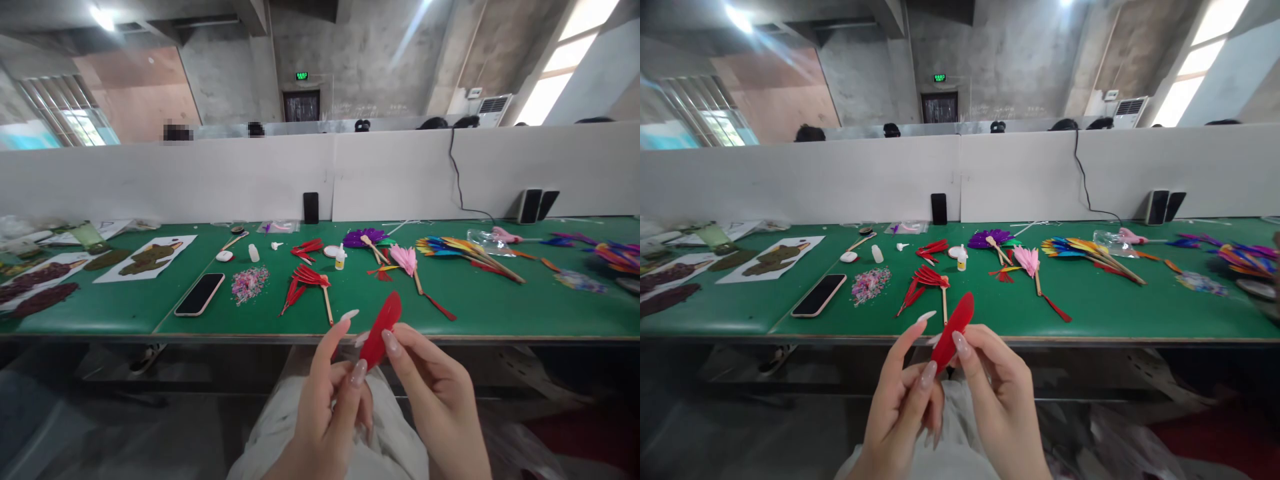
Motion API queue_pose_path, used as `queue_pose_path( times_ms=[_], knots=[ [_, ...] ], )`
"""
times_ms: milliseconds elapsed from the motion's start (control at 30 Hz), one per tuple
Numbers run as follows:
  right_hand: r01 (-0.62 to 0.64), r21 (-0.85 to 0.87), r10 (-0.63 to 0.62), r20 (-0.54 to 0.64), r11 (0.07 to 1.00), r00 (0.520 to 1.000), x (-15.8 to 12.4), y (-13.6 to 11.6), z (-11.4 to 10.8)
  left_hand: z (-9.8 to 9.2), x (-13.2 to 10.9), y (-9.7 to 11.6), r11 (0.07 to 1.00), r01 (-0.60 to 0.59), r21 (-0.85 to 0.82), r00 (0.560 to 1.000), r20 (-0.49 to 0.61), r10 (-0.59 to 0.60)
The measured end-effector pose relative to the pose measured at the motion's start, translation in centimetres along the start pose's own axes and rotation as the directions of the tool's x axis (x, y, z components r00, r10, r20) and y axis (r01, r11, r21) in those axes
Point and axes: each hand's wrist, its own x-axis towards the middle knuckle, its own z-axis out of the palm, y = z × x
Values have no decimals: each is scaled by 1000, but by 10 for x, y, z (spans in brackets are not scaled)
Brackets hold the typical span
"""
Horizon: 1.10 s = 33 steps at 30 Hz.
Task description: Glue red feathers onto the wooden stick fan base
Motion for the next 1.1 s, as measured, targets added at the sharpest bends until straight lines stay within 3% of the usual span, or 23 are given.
queue_pose_path(
  times_ms=[767, 1100],
  knots=[
    [-51, -42, 51, -10, 998, 999, 4, -5, 1, 0, -1, 1, 989, 92, -116, 992, 92, -81],
    [-150, 62, 144, 101, 987, 984, 8, -7, -1, -8, 2, -1, 938, 214, -274, 954, 265, -140]
  ],
)
